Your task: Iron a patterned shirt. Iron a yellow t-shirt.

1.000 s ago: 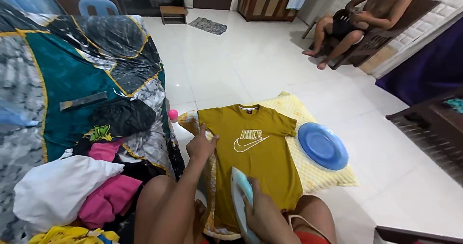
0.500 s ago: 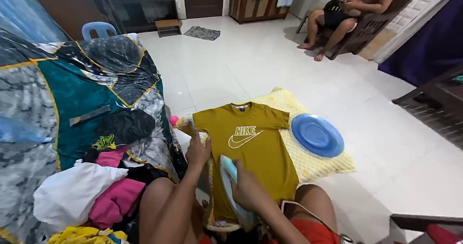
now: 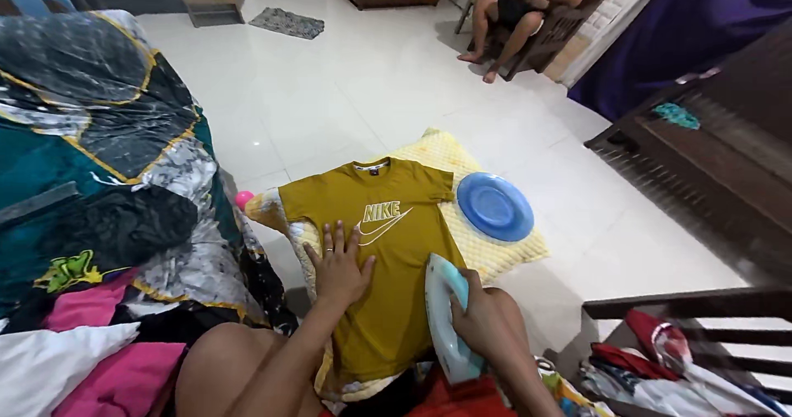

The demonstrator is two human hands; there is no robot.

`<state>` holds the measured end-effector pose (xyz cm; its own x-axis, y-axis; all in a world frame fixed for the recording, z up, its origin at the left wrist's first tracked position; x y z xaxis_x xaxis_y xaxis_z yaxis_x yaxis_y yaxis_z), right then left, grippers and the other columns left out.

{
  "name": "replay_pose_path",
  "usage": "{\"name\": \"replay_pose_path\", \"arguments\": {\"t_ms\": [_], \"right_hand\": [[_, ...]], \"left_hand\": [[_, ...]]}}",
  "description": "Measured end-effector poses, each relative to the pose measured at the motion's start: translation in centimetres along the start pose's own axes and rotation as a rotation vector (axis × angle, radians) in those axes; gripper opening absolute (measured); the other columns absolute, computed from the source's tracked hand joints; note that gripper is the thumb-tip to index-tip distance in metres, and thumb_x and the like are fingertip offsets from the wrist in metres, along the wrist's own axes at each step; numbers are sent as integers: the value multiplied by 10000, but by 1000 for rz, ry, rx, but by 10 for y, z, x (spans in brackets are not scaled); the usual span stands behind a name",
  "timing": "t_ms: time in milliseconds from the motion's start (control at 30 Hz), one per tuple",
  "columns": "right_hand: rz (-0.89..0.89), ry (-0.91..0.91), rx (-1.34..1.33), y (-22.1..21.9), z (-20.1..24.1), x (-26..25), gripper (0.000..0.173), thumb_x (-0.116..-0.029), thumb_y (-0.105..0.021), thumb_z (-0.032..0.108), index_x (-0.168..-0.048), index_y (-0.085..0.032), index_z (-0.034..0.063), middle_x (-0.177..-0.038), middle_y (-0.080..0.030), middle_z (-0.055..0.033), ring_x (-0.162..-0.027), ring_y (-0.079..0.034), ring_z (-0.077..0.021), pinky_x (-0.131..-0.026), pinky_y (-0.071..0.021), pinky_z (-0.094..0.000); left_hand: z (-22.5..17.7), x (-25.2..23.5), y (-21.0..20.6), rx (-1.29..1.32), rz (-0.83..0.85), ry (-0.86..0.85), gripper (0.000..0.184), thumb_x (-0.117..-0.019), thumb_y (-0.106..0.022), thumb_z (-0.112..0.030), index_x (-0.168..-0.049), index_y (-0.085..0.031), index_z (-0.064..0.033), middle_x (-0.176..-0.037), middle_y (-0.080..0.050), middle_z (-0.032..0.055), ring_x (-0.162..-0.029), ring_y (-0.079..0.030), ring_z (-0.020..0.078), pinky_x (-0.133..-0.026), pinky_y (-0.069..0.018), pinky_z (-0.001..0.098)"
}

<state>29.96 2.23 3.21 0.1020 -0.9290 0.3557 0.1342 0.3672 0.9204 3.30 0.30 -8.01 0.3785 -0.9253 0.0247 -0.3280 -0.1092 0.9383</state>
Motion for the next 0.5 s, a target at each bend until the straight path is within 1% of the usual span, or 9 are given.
{"name": "replay_pose_path", "arguments": {"t_ms": [33, 100, 167, 233, 300, 400, 500], "right_hand": [[35, -28, -8, 4, 3, -12, 620, -1001, -621, 300, -1559, -374, 194, -1029, -734, -170, -925, -735, -359, -811, -582, -571], [76, -22, -75, 8, 12, -45, 643, -992, -616, 260, -1559, -328, 161, -1070, -709, -209, -956, -727, -383, -823, -585, -596], [67, -3, -122, 18, 27, -79, 672, -974, -626, 223, -1559, -315, 116, -1126, -690, -243, -1004, -714, -401, -859, -572, -608], [42, 9, -137, 28, 41, -112, 690, -961, -629, 215, -1563, -314, 95, -1178, -678, -249, -1050, -703, -398, -893, -565, -599], [40, 27, -129, 33, 52, -137, 697, -968, -626, 228, -1567, -300, 87, -1213, -668, -253, -1084, -694, -395, -919, -558, -594], [30, 39, -132, 33, 53, -146, 695, -971, -619, 243, -1566, -293, 94, -1195, -675, -241, -1062, -702, -383, -903, -567, -583], [26, 21, -141, 23, 41, -121, 674, -989, -611, 272, -1566, -303, 109, -1141, -691, -228, -998, -719, -377, -864, -582, -585]], "left_hand": [[1, -1, 0, -5, -3, 2, 802, -955, -330, -743, -1629, -309, -309, -1718, -199, 110, -1576, -122, 432, -1148, -39, 811], [1, -1, 0, -15, -8, -1, 808, -951, -320, -754, -1631, -301, -317, -1719, -197, 106, -1576, -118, 434, -1145, -40, 813], [2, 0, 1, -9, -10, -7, 804, -954, -324, -746, -1632, -301, -314, -1719, -195, 111, -1576, -117, 436, -1143, -38, 816], [2, 0, 1, 0, -11, -6, 800, -957, -326, -743, -1630, -304, -311, -1717, -199, 112, -1578, -123, 426, -1147, -37, 811], [3, 1, 1, -1, -14, 2, 809, -950, -325, -753, -1630, -307, -314, -1718, -201, 106, -1578, -129, 419, -1146, -37, 812], [3, 0, 1, 3, -15, -2, 816, -947, -337, -756, -1629, -311, -309, -1718, -201, 108, -1576, -132, 426, -1145, -35, 814], [3, 1, 2, 22, -12, -8, 812, -955, -344, -747, -1630, -313, -296, -1718, -196, 113, -1577, -119, 432, -1147, -31, 813]]}}
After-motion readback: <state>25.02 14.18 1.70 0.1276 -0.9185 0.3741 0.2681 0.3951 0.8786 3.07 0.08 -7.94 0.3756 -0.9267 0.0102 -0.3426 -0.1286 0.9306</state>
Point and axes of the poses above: each hand's wrist, its own x-axis away from the middle knuckle, its own y-axis out of the back of the hand, z = x × y, the point moved 10 cm from there along -x, towards the middle knuckle
